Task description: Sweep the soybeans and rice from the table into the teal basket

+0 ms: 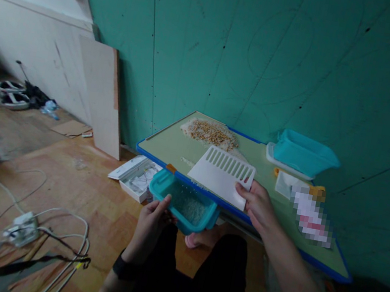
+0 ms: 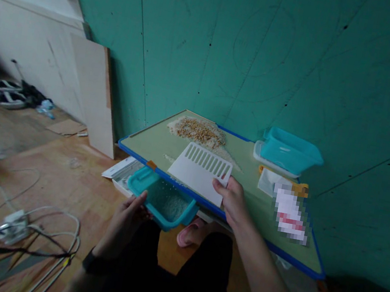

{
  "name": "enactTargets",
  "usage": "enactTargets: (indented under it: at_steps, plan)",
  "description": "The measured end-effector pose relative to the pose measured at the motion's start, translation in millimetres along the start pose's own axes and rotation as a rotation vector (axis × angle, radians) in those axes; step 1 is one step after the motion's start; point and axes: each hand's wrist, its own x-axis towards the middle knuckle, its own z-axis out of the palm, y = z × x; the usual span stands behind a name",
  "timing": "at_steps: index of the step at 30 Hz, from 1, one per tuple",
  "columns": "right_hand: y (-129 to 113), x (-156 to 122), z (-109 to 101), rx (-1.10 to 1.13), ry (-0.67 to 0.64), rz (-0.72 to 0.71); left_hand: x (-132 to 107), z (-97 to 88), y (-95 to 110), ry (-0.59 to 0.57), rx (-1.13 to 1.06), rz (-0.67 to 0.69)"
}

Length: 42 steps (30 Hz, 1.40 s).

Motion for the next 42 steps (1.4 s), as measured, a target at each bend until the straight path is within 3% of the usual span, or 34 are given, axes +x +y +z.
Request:
enactTargets:
  at_steps: [6, 15, 22, 26, 32, 35, 42]
  plan:
    - [4, 4, -7, -0.002, 0.071, -0.059, 3, -2.8, -2, 0.003, 0.004, 0.017]
    - [8, 3, 13, -0.021, 0.008, -0.019, 1, -1.2, 2, -0.003, 0.024, 0.000]
    - [2, -9, 11, 0.010, -0.008, -0.004, 4, -2.7, 1, -0.002, -0.004, 0.005]
    - [-3, -4, -5, 0.036, 0.052, -0.007, 4, -4.5, 1, -0.005, -0.002, 0.005]
    - [-6, -8, -45, -0.024, 0.175, -0.065, 2, -7.7, -1, -0.028, 0.002, 0.020]
    - [-2, -12, -54, -0.059, 0.188, -0.045, 2, -6.3, -2, -0.017, -0.005, 0.018]
    - [6, 1, -29, -0.069, 0.179, -0.096, 7, -9.6, -2, -0.028, 0.000, 0.040]
